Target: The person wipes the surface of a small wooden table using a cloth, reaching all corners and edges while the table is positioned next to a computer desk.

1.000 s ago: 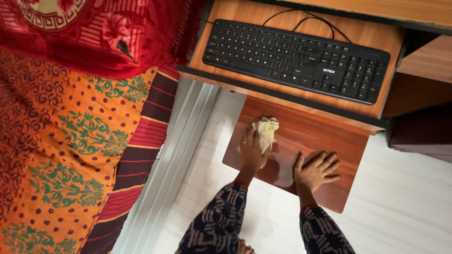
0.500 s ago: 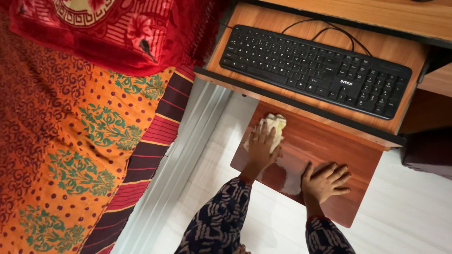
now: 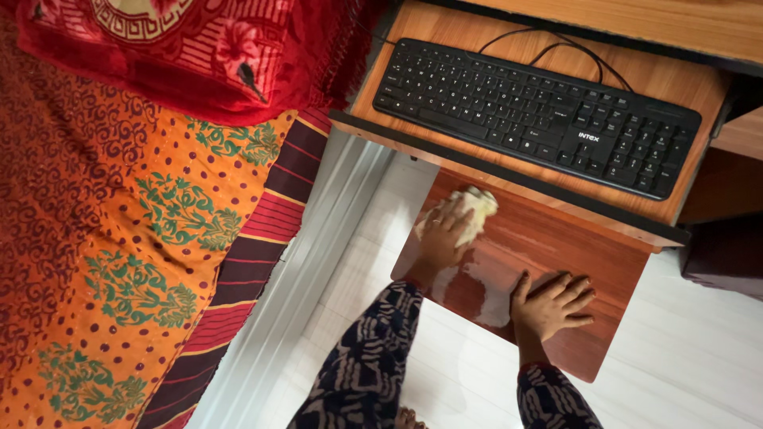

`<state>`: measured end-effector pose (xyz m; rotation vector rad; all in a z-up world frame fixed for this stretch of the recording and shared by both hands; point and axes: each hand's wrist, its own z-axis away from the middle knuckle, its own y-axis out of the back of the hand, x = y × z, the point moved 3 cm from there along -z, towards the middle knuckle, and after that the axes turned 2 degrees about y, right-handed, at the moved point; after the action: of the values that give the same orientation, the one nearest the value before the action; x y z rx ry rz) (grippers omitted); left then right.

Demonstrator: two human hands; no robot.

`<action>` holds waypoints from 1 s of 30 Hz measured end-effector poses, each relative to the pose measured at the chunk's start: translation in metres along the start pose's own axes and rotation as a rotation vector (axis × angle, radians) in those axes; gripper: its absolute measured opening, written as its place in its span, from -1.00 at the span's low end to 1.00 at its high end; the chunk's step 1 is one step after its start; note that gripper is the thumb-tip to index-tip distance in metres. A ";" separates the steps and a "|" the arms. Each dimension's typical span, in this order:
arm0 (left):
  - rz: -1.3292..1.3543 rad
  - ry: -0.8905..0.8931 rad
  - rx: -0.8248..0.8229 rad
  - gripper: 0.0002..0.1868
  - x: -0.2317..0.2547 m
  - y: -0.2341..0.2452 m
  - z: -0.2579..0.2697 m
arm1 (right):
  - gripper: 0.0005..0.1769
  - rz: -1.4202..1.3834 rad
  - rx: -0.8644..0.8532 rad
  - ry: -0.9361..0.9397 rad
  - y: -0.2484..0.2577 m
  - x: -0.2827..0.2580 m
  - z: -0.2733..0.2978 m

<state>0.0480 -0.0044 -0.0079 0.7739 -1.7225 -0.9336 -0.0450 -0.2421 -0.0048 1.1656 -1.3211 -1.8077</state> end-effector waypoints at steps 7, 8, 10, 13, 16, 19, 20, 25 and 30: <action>-0.101 0.380 0.252 -0.23 0.023 0.001 0.000 | 0.10 0.015 0.013 0.003 0.004 -0.002 0.001; -0.064 0.360 0.246 -0.22 0.021 0.004 0.001 | 0.09 0.007 0.028 0.014 0.003 -0.003 0.001; -0.026 0.337 0.242 -0.21 0.020 0.005 0.001 | 0.08 -0.001 0.045 0.024 0.003 -0.004 -0.001; -0.060 0.321 0.256 -0.24 0.020 0.002 0.004 | 0.08 -0.002 0.054 0.020 0.002 -0.001 0.002; -0.063 0.338 0.223 -0.20 0.017 -0.002 0.002 | 0.05 -0.007 0.058 0.026 0.000 -0.001 0.000; -0.080 0.346 0.230 -0.18 0.017 0.000 0.001 | 0.05 -0.012 0.077 0.032 -0.001 -0.002 0.000; -0.083 0.336 0.241 -0.18 0.018 0.001 0.000 | 0.05 -0.008 0.070 0.025 -0.001 -0.002 0.000; -0.058 0.351 0.233 -0.20 0.018 -0.001 -0.003 | 0.05 0.004 0.057 0.005 -0.003 -0.001 -0.005; -0.064 0.332 0.222 -0.21 0.013 -0.007 -0.001 | 0.06 0.042 0.025 0.004 -0.004 0.000 -0.005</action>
<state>0.0457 -0.0193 -0.0074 1.0714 -1.5282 -0.6196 -0.0404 -0.2433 -0.0094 1.1449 -1.3599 -1.7630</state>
